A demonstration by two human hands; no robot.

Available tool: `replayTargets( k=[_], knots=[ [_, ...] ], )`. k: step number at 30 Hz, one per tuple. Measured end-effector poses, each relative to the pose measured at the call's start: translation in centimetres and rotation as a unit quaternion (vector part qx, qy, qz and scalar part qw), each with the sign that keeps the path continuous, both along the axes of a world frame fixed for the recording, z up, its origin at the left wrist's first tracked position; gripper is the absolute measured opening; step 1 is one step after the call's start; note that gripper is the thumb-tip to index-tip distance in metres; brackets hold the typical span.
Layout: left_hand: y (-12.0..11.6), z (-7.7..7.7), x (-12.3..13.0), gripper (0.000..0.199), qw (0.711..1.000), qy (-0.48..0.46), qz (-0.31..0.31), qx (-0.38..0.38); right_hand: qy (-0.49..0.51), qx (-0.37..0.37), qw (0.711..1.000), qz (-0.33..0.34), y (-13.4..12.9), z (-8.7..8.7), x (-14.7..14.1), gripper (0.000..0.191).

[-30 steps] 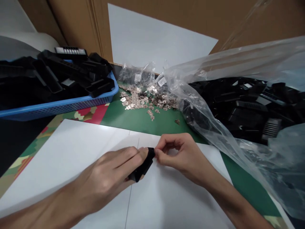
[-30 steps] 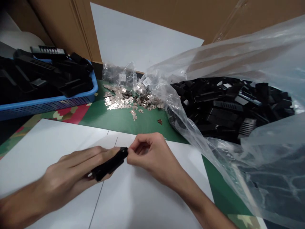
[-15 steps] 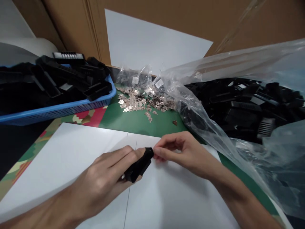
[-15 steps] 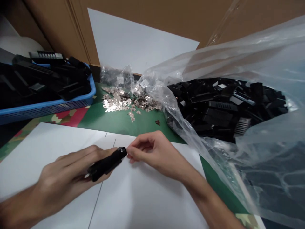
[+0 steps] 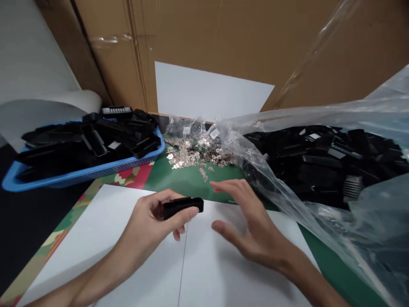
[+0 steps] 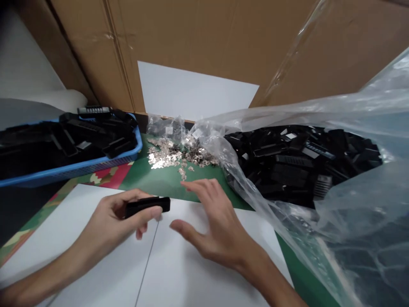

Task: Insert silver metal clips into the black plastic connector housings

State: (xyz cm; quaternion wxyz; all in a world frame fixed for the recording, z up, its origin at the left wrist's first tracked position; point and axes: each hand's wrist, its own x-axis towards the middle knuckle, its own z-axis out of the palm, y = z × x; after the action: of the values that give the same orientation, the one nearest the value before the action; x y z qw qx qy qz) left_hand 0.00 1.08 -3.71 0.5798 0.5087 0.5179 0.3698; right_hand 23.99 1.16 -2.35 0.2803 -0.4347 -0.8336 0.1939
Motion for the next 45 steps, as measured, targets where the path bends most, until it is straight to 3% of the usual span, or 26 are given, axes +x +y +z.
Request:
replayTargets(
  k=[2, 7, 10, 17, 21, 23, 25, 28, 30, 32, 34, 35, 36, 38, 41, 43, 45],
  knots=[
    [0.3, 0.1, -0.1, 0.029, 0.999, -0.027, -0.005, -0.046, 0.003, 0.044, 0.999, 0.025, -0.1, -0.9, -0.8, 0.056],
    [0.2, -0.1, -0.2, 0.033, 0.996, -0.038, -0.016, -0.084, 0.036, 0.136, 0.989, 0.036, -0.8, -2.1, -2.4, 0.041],
    [0.2, -0.3, -0.2, 0.033, 0.995, -0.034, -0.023, -0.089, 0.031, 0.119, 0.992, 0.027, -1.1, -1.8, -2.7, 0.039],
    [0.7, 0.2, -0.7, 0.031, 0.993, -0.024, -0.039, -0.113, -0.019, 0.123, 0.987, 0.105, -0.4, -1.3, -1.6, 0.035],
    [1.0, 1.3, -0.6, 0.03, 0.989, -0.021, -0.067, -0.134, 0.081, 0.013, 0.989, 0.122, 0.2, -1.4, -1.1, 0.025],
    [1.0, 1.5, -0.5, 0.031, 0.987, -0.021, -0.097, -0.13, 0.131, -0.044, 0.984, 0.112, 0.2, -1.3, -1.2, 0.035],
    [0.9, 1.3, -0.4, 0.033, 0.985, -0.032, -0.131, -0.107, 0.142, -0.057, 0.983, 0.1, 0.0, -0.8, -1.4, 0.04],
    [0.7, 0.0, -0.4, 0.05, 0.989, -0.078, -0.109, -0.055, 0.098, -0.074, 0.988, 0.096, -0.3, 1.2, -0.6, 0.024],
    [0.6, -1.2, -0.4, 0.063, 0.992, -0.095, -0.074, -0.039, 0.082, -0.062, 0.994, 0.021, -0.4, 3.2, 1.2, 0.018],
    [0.6, -2.4, -0.1, 0.065, 0.995, -0.082, -0.058, -0.029, 0.07, 0.006, 0.986, -0.152, -0.3, 5.3, 3.4, 0.024],
    [0.3, -3.3, 0.5, 0.064, 0.997, -0.061, -0.053, -0.013, 0.005, 0.115, 0.934, -0.337, -0.4, 6.7, 5.2, 0.044],
    [0.2, -3.5, 0.7, 0.062, 0.998, -0.051, -0.047, 0.001, -0.034, 0.167, 0.902, -0.397, -0.5, 7.0, 5.6, 0.054],
    [0.1, -3.5, 0.8, 0.058, 0.998, -0.035, -0.037, 0.021, -0.069, 0.21, 0.878, -0.424, -0.7, 7.1, 5.6, 0.059],
    [0.2, -2.6, 0.6, 0.046, 0.996, 0.026, -0.013, 0.088, -0.115, 0.258, 0.877, -0.388, -1.1, 6.2, 4.8, 0.054],
    [2.0, 0.7, -1.9, 0.028, 0.948, 0.178, 0.01, 0.264, -0.141, 0.261, 0.928, -0.225, -1.7, 3.6, 2.5, 0.033],
    [4.2, 3.5, -4.6, 0.027, 0.881, 0.289, 0.009, 0.375, -0.144, 0.242, 0.949, -0.138, -1.9, 1.5, 1.3, 0.025],
    [6.6, 6.1, -7.6, 0.037, 0.797, 0.428, 0.051, 0.423, -0.143, 0.206, 0.964, -0.083, -1.9, -0.4, 0.4, 0.019]
  ],
)
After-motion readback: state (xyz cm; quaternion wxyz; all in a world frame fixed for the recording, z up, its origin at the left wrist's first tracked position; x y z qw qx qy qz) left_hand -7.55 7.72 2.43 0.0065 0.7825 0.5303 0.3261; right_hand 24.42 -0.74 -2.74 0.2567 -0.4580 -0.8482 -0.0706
